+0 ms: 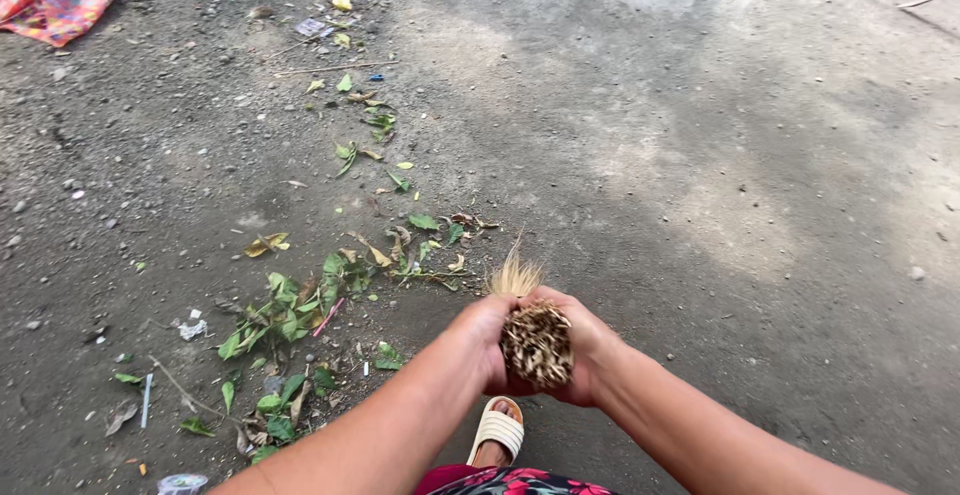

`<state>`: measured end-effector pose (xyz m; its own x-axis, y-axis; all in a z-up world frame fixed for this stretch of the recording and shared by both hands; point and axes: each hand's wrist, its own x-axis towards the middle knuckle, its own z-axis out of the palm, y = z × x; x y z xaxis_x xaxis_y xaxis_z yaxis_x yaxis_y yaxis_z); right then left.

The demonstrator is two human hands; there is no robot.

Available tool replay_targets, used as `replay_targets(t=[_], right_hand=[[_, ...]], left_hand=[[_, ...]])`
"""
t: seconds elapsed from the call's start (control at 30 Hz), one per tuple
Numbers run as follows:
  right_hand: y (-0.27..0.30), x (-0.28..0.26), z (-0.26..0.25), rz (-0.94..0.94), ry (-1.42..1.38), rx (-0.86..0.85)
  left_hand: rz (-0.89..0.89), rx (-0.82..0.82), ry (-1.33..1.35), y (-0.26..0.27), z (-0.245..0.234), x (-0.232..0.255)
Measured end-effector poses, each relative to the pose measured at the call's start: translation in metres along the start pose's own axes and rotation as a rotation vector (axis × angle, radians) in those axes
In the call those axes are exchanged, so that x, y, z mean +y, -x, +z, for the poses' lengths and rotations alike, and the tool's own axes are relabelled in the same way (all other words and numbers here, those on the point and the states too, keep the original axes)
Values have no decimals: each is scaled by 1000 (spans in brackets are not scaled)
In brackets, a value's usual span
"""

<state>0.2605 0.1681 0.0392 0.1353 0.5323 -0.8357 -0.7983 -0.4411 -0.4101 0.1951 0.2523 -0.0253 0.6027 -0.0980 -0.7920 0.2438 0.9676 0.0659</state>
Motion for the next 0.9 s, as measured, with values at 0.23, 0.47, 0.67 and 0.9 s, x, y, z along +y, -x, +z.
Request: replay_targets(t=[0.23,0.47,0.67,0.9], right_hand=[[-8,-13,27,118,63,-235],[59,-54,-6,22,91,-81],[-12,-53,-17,2,30,-72],[-40,-60,2,115,120,-260]], left_hand=[[434,391,265,63,13,5],[365,287,175,50,82,-13],[43,87,40,-9,44,27],[477,387,356,19,41,32]])
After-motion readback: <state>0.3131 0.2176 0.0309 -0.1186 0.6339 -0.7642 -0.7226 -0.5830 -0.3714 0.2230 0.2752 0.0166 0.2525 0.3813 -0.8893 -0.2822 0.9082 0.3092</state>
